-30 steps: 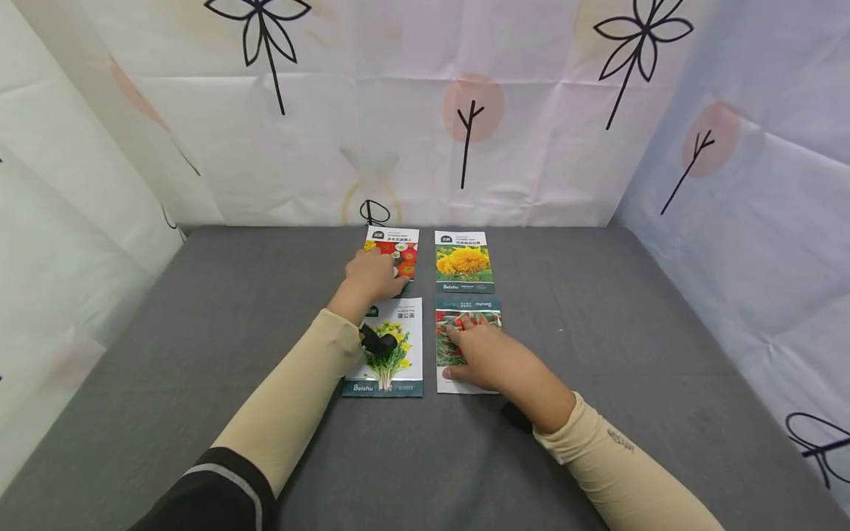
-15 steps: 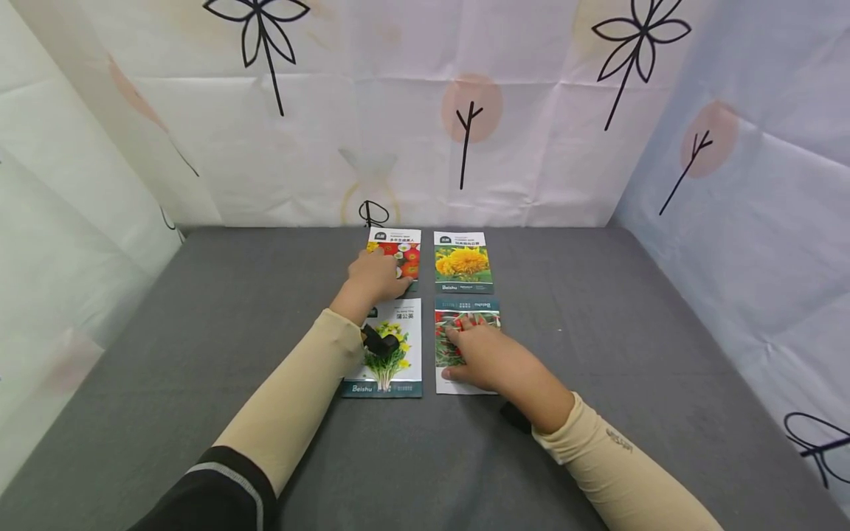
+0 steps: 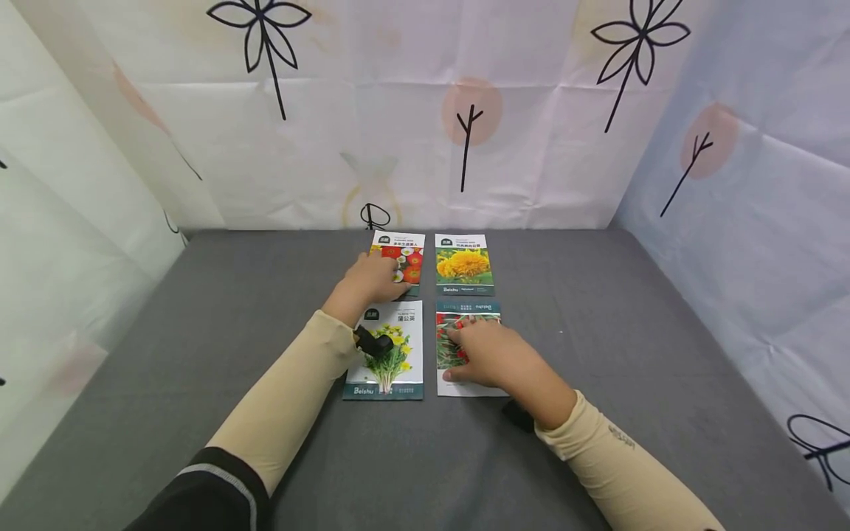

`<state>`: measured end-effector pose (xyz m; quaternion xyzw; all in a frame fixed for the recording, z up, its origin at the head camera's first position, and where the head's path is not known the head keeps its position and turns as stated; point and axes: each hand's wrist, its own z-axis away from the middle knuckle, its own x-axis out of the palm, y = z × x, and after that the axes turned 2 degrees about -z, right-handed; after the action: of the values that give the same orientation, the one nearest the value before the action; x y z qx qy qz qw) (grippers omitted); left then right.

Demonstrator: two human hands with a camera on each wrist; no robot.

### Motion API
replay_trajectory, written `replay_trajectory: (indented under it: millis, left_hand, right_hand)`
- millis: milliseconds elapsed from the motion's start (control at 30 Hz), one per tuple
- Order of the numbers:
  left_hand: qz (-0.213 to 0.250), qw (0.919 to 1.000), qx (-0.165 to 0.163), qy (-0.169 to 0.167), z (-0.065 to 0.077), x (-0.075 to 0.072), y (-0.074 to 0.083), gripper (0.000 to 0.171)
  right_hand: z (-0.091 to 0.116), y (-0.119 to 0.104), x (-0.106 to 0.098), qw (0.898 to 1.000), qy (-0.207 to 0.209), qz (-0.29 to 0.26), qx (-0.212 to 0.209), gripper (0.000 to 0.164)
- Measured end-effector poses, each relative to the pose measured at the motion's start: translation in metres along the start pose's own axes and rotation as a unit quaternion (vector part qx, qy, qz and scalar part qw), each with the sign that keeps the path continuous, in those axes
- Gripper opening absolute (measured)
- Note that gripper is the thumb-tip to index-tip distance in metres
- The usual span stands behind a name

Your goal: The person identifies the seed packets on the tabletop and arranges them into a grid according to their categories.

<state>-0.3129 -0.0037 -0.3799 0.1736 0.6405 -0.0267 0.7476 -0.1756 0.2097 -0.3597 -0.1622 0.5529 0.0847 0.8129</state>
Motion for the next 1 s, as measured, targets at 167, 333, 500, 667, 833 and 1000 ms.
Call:
replay_trajectory:
  millis: [167,333,500,667,833,1000]
  left_hand:
    - [0.008,1.0,0.0,-0.001,-0.0001,-0.0009,-0.0009,0.056]
    - [0.002,0.9999,-0.004,-0.009,0.0002,0.0001,-0.0009,0.063]
    - [0.008,0.9998,-0.006,-0.016,0.0027,0.0013,0.0001,0.064]
    - [0.0,0.9999,-0.002,-0.014,0.0056,0.0038,-0.0006,0.062]
    - [-0.006,1.0,0.004,-0.001,0.0065,0.0056,-0.0012,0.056]
    - [-0.025,0.9995,0.017,0.004,0.0063,0.0061,-0.0031,0.057]
  right_hand:
    - [0.0004,0.0,-0.0013,1.0,0.003,-0.001,0.0,0.082]
    - [0.0016,-0.0008,-0.0014,1.0,0.005,0.001,0.005,0.082]
    - [0.0028,-0.0008,-0.0004,1.0,0.015,0.007,0.013,0.082]
    - [0.002,-0.0021,0.0009,0.999,0.032,0.003,0.012,0.078]
    - [0.002,-0.0025,0.0016,0.999,0.048,0.01,0.007,0.068]
    - [0.0019,-0.002,0.0008,0.997,0.066,0.036,0.0,0.06]
